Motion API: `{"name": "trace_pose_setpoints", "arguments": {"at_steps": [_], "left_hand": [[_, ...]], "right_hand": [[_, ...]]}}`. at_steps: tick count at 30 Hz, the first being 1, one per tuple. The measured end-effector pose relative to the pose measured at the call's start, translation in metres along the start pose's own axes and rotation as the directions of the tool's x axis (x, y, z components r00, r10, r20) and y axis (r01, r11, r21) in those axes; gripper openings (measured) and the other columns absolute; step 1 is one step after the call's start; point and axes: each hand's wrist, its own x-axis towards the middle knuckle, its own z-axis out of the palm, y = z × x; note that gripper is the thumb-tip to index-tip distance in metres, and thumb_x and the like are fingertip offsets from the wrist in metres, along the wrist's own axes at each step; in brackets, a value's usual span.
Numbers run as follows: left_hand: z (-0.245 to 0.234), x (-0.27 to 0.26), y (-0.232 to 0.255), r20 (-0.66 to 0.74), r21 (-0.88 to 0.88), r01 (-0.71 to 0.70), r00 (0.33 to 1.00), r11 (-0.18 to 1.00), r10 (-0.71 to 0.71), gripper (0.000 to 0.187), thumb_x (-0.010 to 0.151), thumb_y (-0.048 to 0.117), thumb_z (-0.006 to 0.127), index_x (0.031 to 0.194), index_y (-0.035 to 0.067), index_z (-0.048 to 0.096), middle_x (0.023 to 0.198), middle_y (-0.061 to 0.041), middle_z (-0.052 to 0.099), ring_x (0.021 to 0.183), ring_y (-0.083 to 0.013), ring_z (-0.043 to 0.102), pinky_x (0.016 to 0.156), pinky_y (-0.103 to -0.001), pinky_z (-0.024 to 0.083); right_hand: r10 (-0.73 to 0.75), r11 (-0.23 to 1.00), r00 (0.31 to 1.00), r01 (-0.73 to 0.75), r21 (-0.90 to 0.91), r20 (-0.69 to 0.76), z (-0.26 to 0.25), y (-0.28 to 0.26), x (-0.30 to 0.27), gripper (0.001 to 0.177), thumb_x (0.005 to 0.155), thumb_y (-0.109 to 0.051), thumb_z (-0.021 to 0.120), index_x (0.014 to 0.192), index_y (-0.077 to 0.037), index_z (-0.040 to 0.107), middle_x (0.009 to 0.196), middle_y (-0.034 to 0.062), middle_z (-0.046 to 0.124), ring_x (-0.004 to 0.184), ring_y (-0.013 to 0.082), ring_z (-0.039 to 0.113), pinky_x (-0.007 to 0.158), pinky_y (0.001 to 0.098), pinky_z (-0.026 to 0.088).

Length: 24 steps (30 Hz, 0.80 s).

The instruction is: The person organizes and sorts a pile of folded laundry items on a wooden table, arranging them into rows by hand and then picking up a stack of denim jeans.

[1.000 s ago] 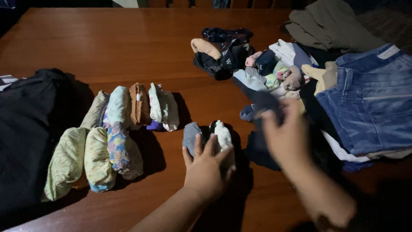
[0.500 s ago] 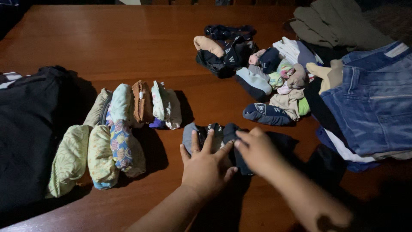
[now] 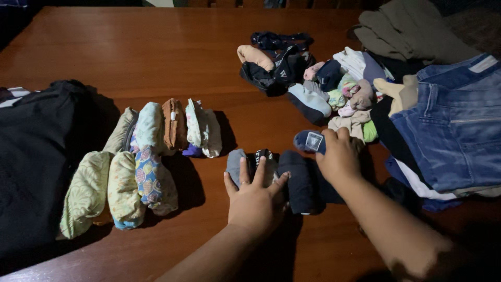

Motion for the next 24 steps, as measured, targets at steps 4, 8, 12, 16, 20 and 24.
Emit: {"name": "trace_pose_setpoints", "arguments": {"at_steps": [4,8,12,16,20,24], "left_hand": [[-0.002,0.003,0.0,0.017,0.002,-0.005,1.0,1.0,0.005,0.069,0.091,0.049,0.065,0.154,0.044,0.037,0.17,-0.014,0.007,0.151,-0.0509,-0.004,0.111,-0.08,0.0],[-0.003,0.002,0.0,0.026,-0.002,0.002,1.0,1.0,-0.002,0.074,0.09,0.049,0.067,0.156,0.045,0.036,0.172,-0.013,0.005,0.151,-0.0498,-0.005,0.112,-0.079,0.0],[-0.005,0.002,0.001,0.033,0.001,0.007,0.999,1.0,-0.008,0.069,0.09,0.05,0.066,0.152,0.044,0.035,0.167,-0.013,0.004,0.152,-0.0494,-0.006,0.112,-0.079,0.0],[-0.004,0.001,-0.001,0.027,-0.008,-0.001,1.0,1.0,0.001,0.069,0.091,0.05,0.065,0.154,0.046,0.036,0.17,-0.013,0.005,0.151,-0.0502,-0.005,0.111,-0.079,0.0],[0.01,0.005,-0.004,-0.043,-0.111,0.013,0.999,0.994,-0.018,0.058,0.095,0.05,0.059,0.151,0.043,0.044,0.171,-0.012,0.013,0.151,-0.0475,-0.001,0.112,-0.078,0.0],[0.031,0.016,-0.023,-0.25,-0.297,0.007,0.965,0.955,-0.085,0.049,0.095,0.036,0.057,0.143,0.028,0.053,0.162,-0.01,0.034,0.154,-0.0387,0.016,0.117,-0.071,0.008]], "right_hand": [[0.025,0.975,0.989,0.008,0.221,-0.146,-0.025,-0.011,-0.006,0.051,0.076,-0.012,0.082,0.124,-0.009,0.062,0.122,0.0203,0.056,0.111,0.0442,0.058,0.093,0.0509,0.049],[-0.057,0.926,0.943,0.173,0.337,-0.327,-0.056,-0.031,-0.008,0.056,0.081,-0.013,0.081,0.13,-0.002,0.058,0.122,0.0222,0.055,0.112,0.045,0.058,0.093,0.0501,0.05],[-0.08,0.911,0.957,0.184,0.37,-0.279,-0.059,-0.041,-0.007,0.056,0.08,-0.011,0.08,0.13,-0.003,0.057,0.121,0.0208,0.057,0.112,0.0446,0.058,0.092,0.0497,0.05],[-0.075,0.882,0.944,0.214,0.42,-0.323,-0.05,-0.039,-0.006,0.053,0.083,-0.01,0.078,0.129,-0.002,0.054,0.123,0.0224,0.058,0.114,0.043,0.059,0.095,0.0478,0.05],[0.195,0.692,0.98,-0.159,0.704,0.03,-0.049,-0.053,-0.007,0.05,0.091,-0.021,0.071,0.135,-0.008,0.053,0.108,0.0154,0.068,0.098,0.0281,0.066,0.088,0.0382,0.052],[0.287,0.382,0.897,-0.429,0.818,0.337,-0.048,-0.082,-0.033,0.043,0.093,-0.022,0.065,0.133,-0.01,0.053,0.115,0.0134,0.064,0.101,0.0221,0.062,0.085,0.0361,0.051]]}}
